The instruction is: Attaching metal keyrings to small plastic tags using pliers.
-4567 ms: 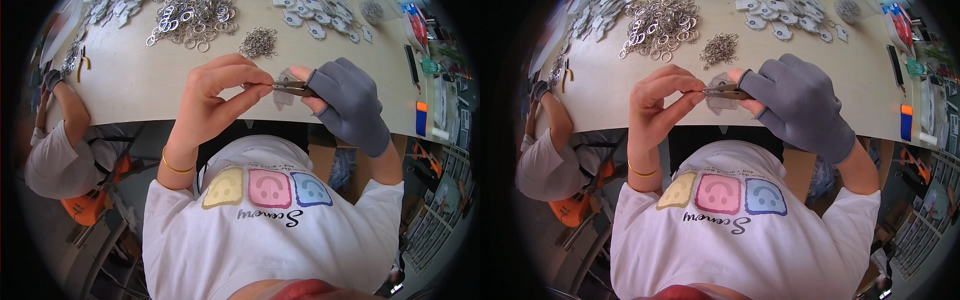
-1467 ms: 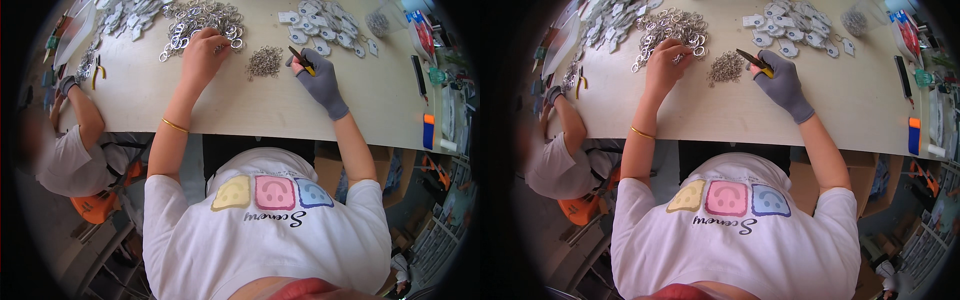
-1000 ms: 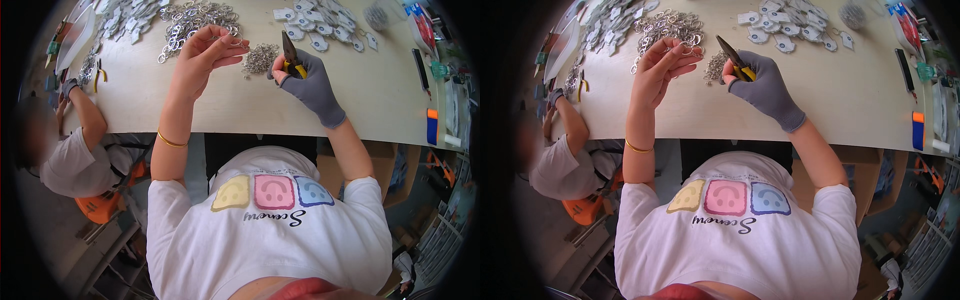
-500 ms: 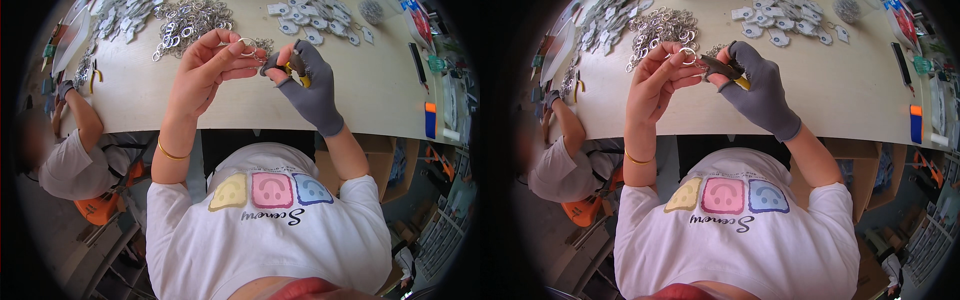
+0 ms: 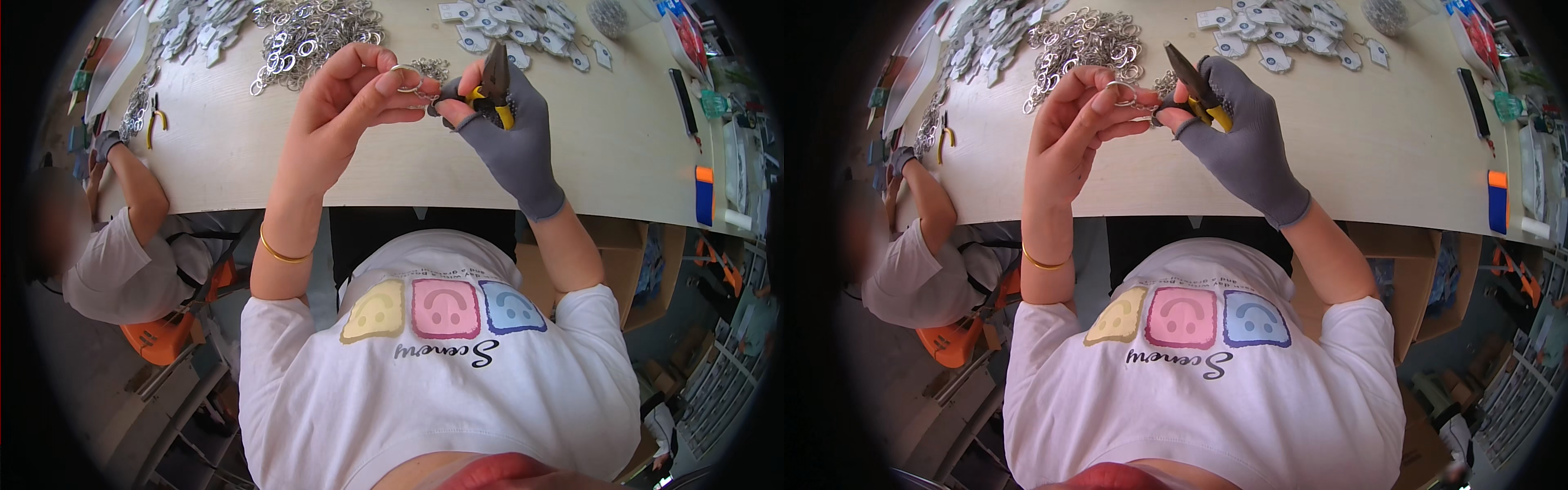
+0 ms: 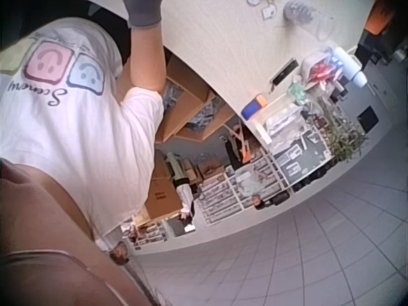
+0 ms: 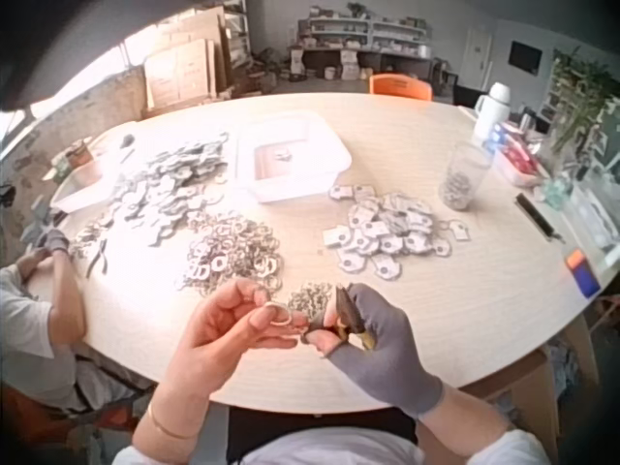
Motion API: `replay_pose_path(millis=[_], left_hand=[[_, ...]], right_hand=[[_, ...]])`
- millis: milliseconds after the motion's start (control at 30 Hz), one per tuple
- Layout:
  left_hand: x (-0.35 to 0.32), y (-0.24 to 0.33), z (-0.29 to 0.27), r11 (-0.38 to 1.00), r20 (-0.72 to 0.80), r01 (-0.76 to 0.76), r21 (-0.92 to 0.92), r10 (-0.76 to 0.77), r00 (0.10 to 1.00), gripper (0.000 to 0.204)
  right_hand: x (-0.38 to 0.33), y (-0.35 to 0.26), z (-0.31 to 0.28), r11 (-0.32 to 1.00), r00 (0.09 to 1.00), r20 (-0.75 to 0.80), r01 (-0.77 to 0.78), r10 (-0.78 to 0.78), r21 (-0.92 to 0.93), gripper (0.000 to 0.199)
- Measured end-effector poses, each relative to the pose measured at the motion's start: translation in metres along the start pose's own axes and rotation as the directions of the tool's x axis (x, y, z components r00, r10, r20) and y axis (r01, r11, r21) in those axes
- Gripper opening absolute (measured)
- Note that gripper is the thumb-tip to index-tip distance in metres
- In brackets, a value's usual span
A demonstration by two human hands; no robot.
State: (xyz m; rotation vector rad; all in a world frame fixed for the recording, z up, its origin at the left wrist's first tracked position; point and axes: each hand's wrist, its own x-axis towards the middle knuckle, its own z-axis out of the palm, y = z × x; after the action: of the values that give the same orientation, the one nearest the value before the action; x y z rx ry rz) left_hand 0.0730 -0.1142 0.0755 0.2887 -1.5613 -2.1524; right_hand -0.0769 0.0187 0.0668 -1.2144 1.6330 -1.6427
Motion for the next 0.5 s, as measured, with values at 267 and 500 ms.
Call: replay_pose_path(millis=[267, 500], left_hand=[[0.000, -0.017, 0.005, 0.972, 0.026, -0.233, -0.001, 0.233, 0.972, 0.010], [-0.003, -0.036, 0.012, 0.927, -0.067, -0.258, -0.272, 0.249, 0.966, 0.009]], right_hand=[[0.002, -0.005, 0.001, 0.968, 0.996, -0.002, -0.081, 0.084, 0.239, 0.021], [-0.001, -0.008, 0.011, 0.892, 0.982, -0.048, -0.147, 0.185, 0.428, 0.022]])
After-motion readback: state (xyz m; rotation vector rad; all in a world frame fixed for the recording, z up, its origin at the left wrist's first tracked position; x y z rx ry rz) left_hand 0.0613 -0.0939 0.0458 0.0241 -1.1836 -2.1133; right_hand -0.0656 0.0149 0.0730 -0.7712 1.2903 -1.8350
